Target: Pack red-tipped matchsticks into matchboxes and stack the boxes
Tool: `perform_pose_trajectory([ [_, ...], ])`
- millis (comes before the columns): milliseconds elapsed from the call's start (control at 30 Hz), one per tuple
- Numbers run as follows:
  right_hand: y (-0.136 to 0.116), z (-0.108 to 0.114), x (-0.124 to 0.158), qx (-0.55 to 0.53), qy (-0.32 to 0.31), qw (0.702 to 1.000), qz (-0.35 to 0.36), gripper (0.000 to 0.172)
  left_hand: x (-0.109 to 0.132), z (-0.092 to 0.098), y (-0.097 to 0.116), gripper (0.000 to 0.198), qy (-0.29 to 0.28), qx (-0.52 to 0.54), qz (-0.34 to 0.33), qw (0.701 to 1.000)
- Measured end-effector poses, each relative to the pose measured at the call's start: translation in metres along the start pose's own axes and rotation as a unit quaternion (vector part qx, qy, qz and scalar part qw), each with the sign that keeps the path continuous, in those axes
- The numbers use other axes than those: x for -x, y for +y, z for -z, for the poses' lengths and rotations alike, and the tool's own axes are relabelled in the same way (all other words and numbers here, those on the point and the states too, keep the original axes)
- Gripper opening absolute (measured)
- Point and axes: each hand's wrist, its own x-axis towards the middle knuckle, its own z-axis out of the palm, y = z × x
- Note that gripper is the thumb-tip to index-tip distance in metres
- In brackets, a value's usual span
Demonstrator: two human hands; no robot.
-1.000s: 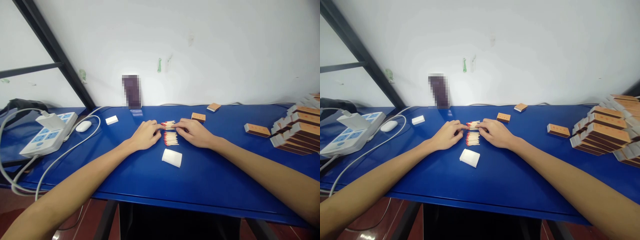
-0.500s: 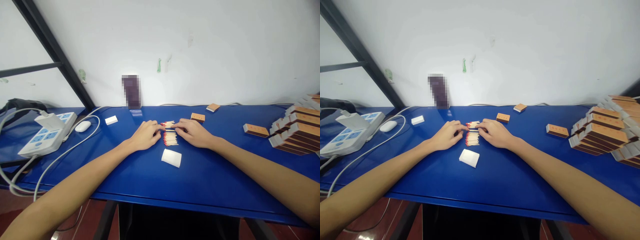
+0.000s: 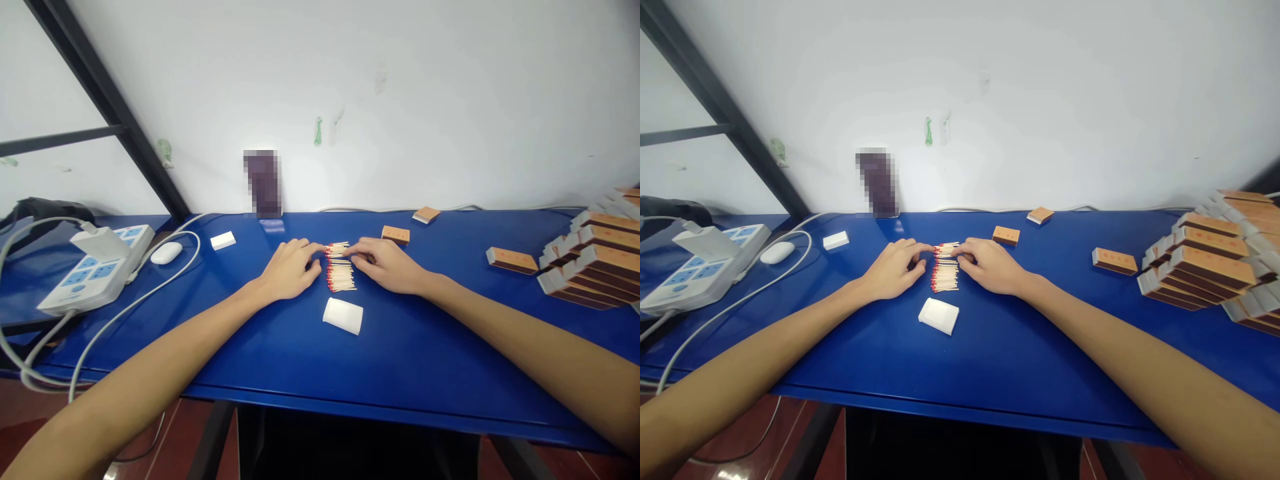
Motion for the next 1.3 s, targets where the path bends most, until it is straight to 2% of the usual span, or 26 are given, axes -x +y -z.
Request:
perform_pose_trajectory([
  [300, 0.0002, 0.0001, 0.0014, -0.01, 0.016, 1.0, 0.013, 0.024, 0.0004, -0.0009, -0.0015, 0.042, -0.023, -0.003, -0.004, 1.0],
  [433, 0.0015, -0.0013, 0.0004, 0.019, 0.027, 0.999, 0.01, 0.026, 0.0009, 0.0005, 0.0002, 0.043, -0.035, -0.005, 0.002, 0.999],
  [1300, -0.0009, -0.0015, -0.0001, 0.072, -0.003, 0.997, -0.011, 0.034, 0.0001, 0.0014, -0.0008, 0.047, -0.052, 0.001, -0.018, 0.998],
])
